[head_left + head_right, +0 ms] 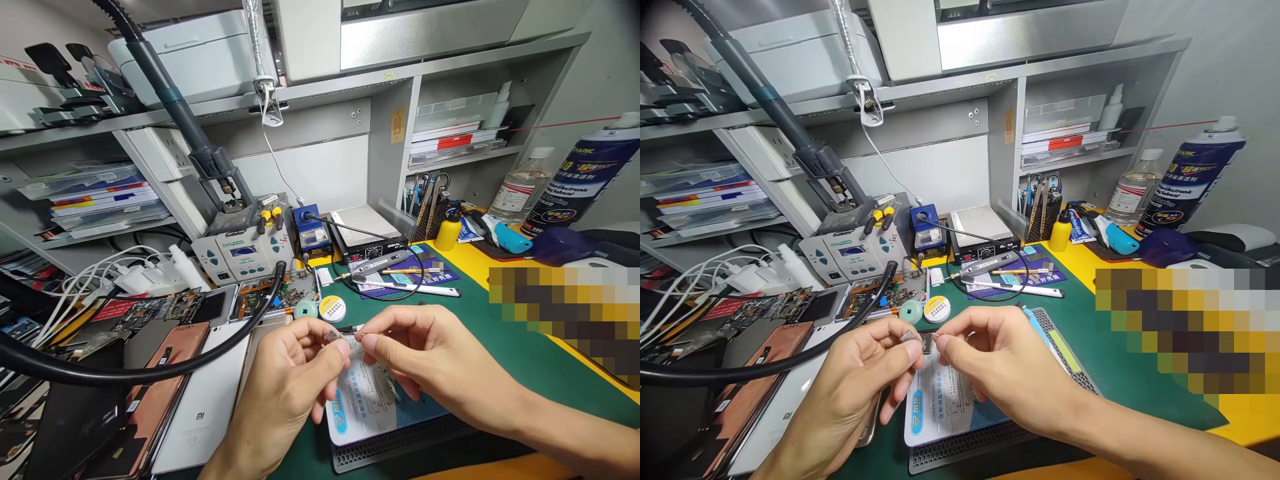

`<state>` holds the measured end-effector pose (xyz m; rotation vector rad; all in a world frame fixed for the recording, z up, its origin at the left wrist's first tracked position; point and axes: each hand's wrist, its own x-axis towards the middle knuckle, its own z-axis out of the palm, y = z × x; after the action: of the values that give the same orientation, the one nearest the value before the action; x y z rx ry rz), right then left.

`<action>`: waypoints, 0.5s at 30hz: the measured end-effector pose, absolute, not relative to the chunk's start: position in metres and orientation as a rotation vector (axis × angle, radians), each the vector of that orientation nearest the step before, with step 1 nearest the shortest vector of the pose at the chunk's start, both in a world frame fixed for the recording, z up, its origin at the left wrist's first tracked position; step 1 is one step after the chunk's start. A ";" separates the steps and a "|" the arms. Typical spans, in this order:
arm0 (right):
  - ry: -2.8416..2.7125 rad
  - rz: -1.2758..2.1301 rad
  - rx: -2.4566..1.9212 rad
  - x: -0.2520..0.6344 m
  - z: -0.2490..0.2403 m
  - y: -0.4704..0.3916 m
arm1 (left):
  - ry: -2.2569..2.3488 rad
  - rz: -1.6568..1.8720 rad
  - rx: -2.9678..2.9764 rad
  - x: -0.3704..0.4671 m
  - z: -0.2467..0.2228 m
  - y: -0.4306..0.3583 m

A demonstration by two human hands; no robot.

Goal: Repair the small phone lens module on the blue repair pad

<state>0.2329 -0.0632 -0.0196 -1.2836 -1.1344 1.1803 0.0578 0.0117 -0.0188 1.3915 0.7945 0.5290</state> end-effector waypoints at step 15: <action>-1.279 1.414 -1.377 0.251 -0.013 -0.060 | 0.783 0.392 1.540 0.056 -0.013 0.014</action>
<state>0.2510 -0.0602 -0.0133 -1.3765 -1.2788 1.4141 0.0557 0.0144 -0.0135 1.5396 0.7827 0.3921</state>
